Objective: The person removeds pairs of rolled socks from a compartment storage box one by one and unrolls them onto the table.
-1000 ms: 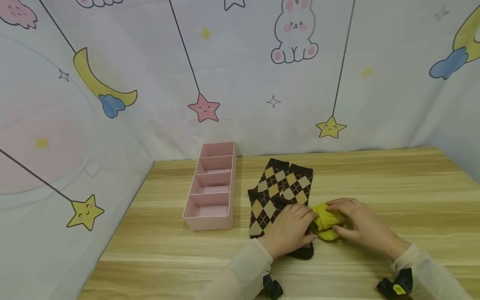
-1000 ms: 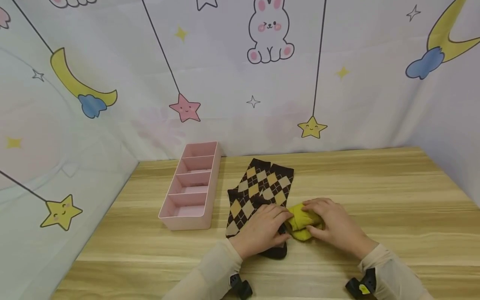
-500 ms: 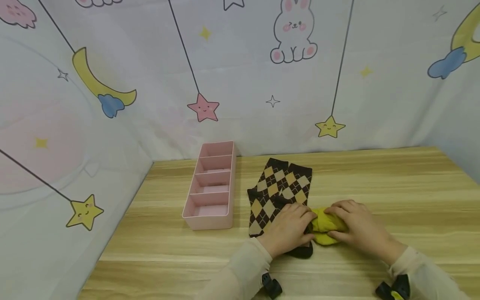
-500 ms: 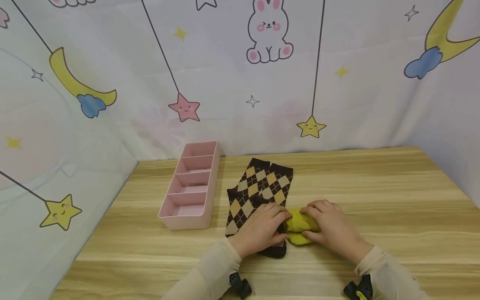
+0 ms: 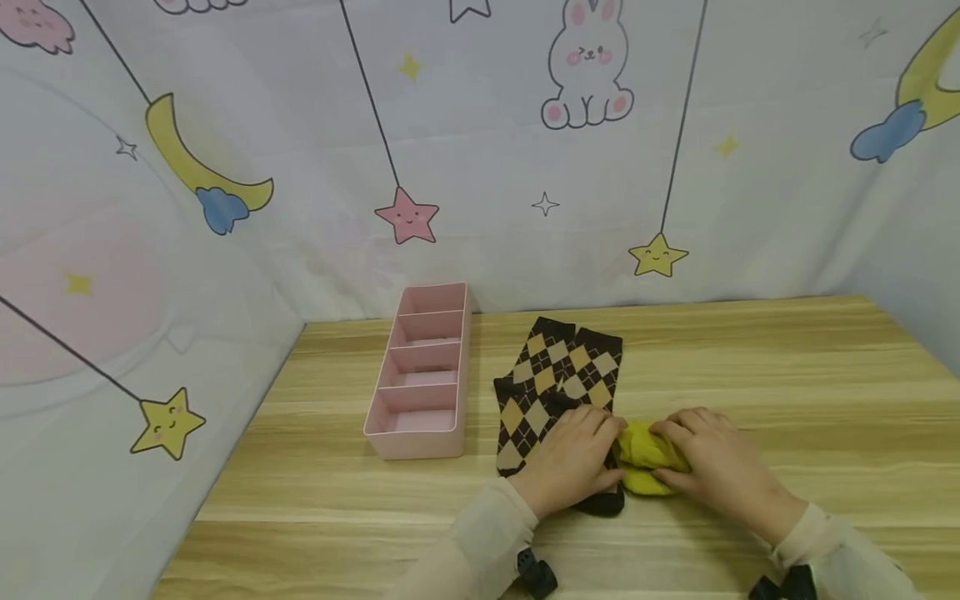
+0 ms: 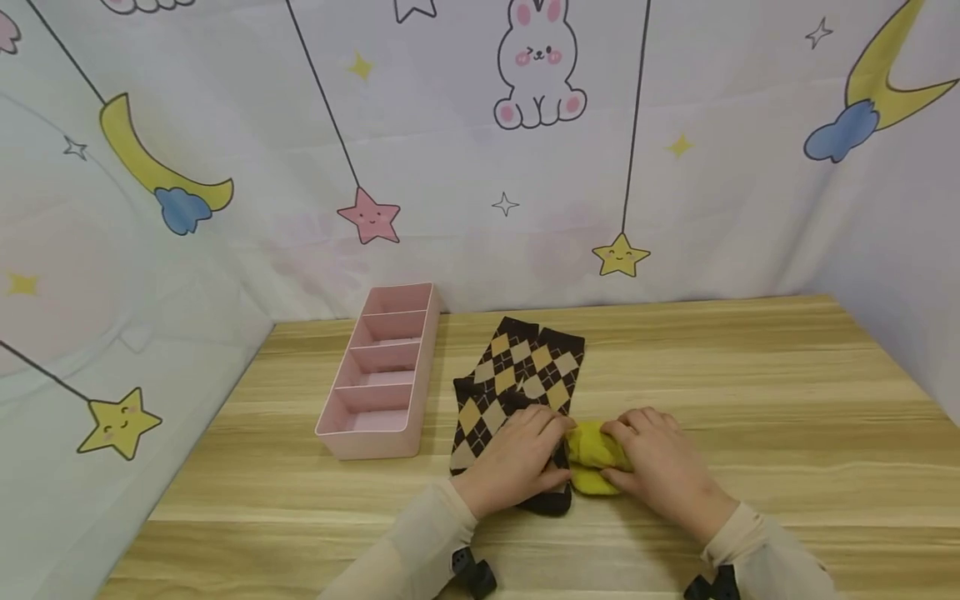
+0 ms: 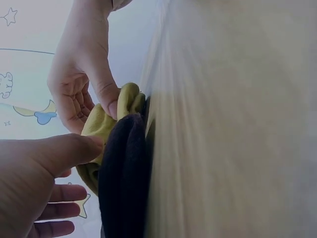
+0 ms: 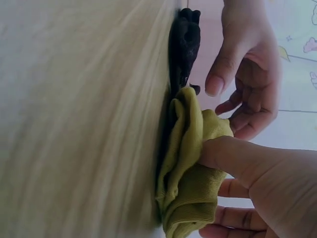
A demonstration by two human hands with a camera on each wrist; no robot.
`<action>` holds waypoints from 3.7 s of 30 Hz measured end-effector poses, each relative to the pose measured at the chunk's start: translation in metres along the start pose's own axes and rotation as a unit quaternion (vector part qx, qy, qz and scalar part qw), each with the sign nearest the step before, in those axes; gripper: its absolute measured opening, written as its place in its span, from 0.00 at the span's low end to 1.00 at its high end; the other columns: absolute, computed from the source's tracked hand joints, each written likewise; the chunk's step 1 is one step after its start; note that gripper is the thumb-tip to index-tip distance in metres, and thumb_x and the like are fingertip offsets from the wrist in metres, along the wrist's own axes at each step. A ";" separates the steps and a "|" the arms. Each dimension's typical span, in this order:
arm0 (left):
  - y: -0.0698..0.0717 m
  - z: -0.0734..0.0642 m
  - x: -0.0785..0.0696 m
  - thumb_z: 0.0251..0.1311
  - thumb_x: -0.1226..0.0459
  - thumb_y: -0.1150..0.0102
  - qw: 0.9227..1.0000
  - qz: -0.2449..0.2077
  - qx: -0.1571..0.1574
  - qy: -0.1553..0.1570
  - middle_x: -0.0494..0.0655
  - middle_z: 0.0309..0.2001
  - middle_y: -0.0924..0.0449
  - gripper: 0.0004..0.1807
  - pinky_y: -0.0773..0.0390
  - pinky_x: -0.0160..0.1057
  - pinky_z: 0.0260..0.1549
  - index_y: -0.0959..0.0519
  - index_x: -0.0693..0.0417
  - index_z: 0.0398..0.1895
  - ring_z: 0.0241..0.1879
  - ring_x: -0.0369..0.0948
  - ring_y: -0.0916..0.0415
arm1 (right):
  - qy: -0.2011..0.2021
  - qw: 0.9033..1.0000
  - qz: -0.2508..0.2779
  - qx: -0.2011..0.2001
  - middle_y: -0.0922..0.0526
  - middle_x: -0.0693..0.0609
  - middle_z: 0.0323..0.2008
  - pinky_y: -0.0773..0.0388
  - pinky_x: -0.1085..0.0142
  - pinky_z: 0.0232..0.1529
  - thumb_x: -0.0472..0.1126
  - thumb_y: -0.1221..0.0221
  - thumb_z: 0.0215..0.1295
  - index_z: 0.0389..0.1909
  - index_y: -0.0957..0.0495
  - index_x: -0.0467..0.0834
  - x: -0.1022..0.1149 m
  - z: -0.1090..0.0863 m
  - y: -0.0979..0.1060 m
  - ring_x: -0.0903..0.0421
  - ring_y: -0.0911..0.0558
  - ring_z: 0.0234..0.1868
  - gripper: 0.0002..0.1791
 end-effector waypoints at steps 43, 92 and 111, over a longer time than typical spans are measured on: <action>-0.017 -0.023 -0.027 0.65 0.48 0.46 0.996 -0.029 0.044 -0.065 0.33 0.48 0.22 0.16 0.29 0.25 0.48 0.18 0.40 0.49 0.49 0.31 0.28 | -0.021 0.999 0.015 -0.024 0.17 0.47 0.37 0.26 0.46 0.43 0.46 0.29 0.50 0.39 0.16 0.42 -0.014 0.026 0.020 0.45 0.20 0.40 0.17; -0.017 -0.020 -0.023 0.59 0.43 0.41 1.000 -0.007 0.009 0.018 0.32 0.45 0.22 0.17 0.31 0.29 0.55 0.21 0.39 0.45 0.49 0.30 0.27 | -0.048 0.997 0.062 -0.008 0.17 0.39 0.44 0.29 0.40 0.48 0.48 0.30 0.51 0.45 0.19 0.38 -0.039 0.031 -0.010 0.38 0.21 0.47 0.23; -0.017 -0.019 -0.024 0.59 0.45 0.40 1.000 -0.014 -0.003 0.008 0.32 0.43 0.22 0.14 0.30 0.28 0.53 0.19 0.39 0.42 0.47 0.30 0.27 | -0.065 0.997 0.040 0.005 0.18 0.37 0.45 0.29 0.40 0.48 0.48 0.33 0.53 0.48 0.21 0.35 -0.043 0.034 -0.010 0.37 0.21 0.48 0.26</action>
Point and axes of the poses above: each hand's wrist, its own z-axis towards the middle knuckle, its own y-axis out of the back of the hand, x = y × z, the point moved 6 cm from there along z, towards the middle knuckle
